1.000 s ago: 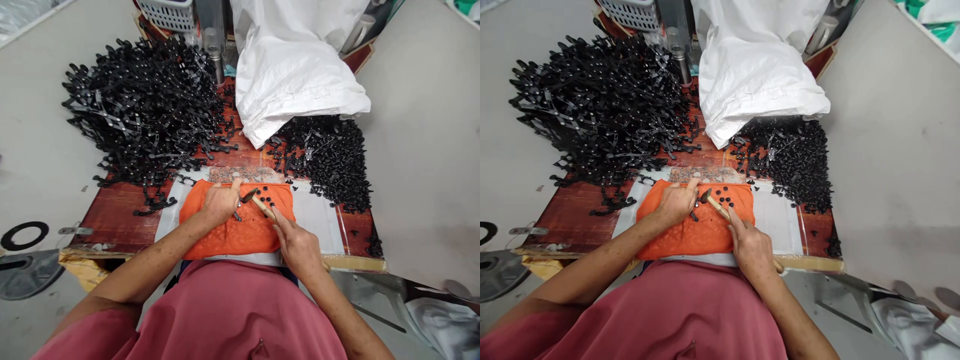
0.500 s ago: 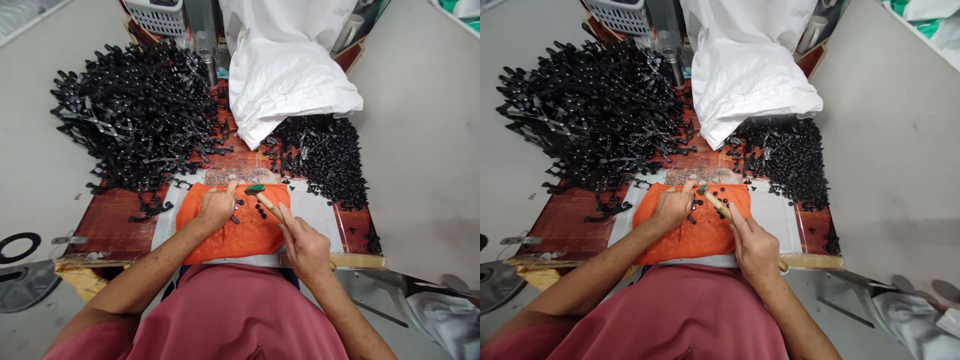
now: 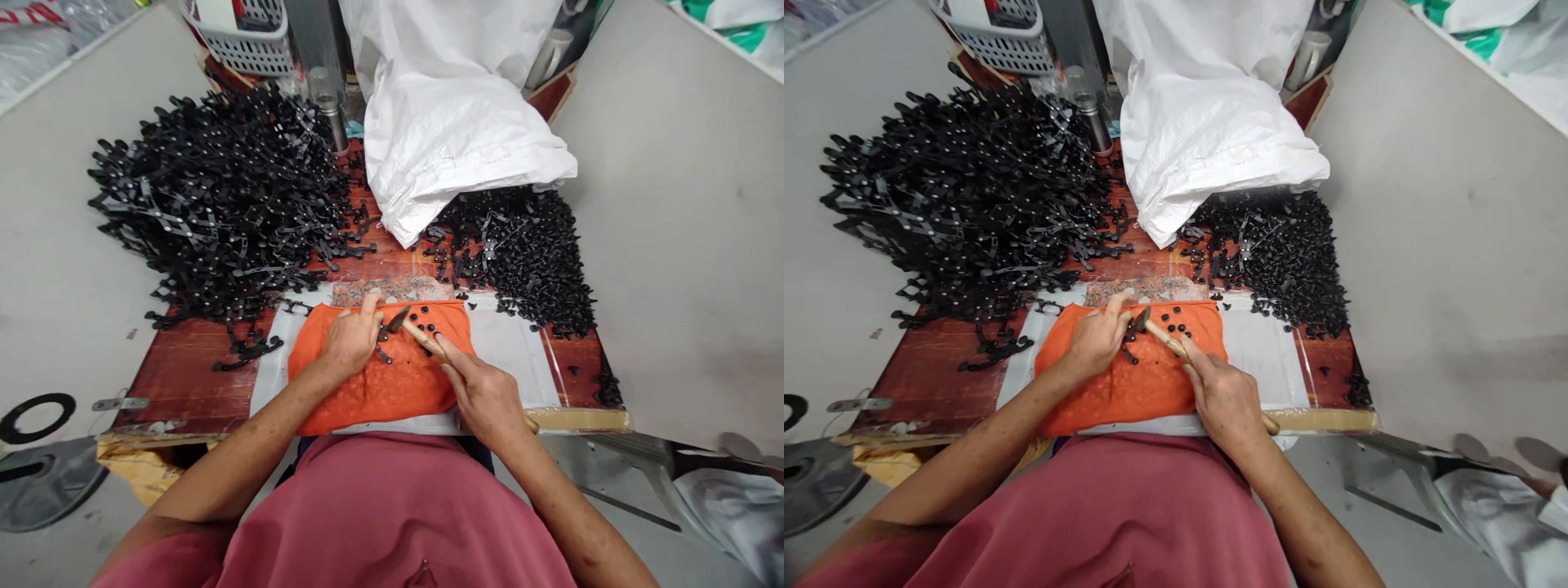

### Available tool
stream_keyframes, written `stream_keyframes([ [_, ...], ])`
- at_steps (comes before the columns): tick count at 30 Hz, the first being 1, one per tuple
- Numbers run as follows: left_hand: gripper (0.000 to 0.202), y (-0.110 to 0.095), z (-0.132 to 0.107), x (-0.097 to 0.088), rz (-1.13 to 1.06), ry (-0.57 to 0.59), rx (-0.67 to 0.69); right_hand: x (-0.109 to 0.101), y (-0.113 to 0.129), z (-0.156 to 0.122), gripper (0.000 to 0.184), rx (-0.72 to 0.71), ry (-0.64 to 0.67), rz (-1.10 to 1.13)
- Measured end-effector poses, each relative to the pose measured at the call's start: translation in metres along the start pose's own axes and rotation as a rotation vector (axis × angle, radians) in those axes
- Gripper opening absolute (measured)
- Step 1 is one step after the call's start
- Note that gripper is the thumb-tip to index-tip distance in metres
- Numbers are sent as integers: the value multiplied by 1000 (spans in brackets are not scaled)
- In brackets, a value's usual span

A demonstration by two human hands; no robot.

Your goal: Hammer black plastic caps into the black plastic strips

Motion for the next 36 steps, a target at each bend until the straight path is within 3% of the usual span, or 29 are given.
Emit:
stream_keyframes([
  [2, 43, 0, -2, -8, -311, 3, 13, -11, -8, 0, 47, 59, -110, 195],
  [4, 43, -1, -7, -10, -645, 81, 21, -17, -18, -1, 45, 143, -175, 372],
  [7, 50, -3, -18, -7, -1019, 204, -48, -11, -23, -3, 33, 253, -166, 574],
  [10, 52, -6, -24, -2, -1195, 208, -123, -2, -14, -4, 20, 307, -125, 732],
  [14, 48, -14, -28, 7, -1278, 119, -226, 8, 15, 3, 21, 273, -25, 910],
  [17, 44, -19, -35, 13, -1259, 80, -294, 14, 27, 11, 26, 232, -4, 896],
  [20, 40, -23, -43, 11, -1115, 105, -250, 22, 23, 17, 17, 271, -11, 831],
  [23, 39, -24, -48, -20, -633, -60, -47, 22, 14, 21, 16, 323, -18, 826],
  [25, 39, -37, -52, -44, -303, -193, 157, 20, 13, 22, 17, 337, 24, 879],
  [26, 38, -48, -55, -50, -204, -204, 270, 19, 14, 23, 18, 337, 62, 916],
  [28, 36, -70, -63, -45, -124, -109, 470, 18, 20, 23, 19, 326, 116, 990],
  [30, 34, -79, -67, -33, -125, 37, 545, 16, 23, 23, 19, 320, 122, 1047],
  [33, 35, -75, -64, -15, -177, 200, 478, 16, 17, 20, 21, 346, 81, 1093],
  [36, 37, -57, -43, -15, -114, 149, 348, 8, -7, 13, 25, 364, -26, 959],
])
Point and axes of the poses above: each hand's wrist, its own z-axis towards the middle knuckle, its own x-axis out of the palm, y = z × x, the point moved 9 cm from there along z, towards the middle knuckle, and after that the axes turned 10 degrees about -y, right-handed, at the moved point
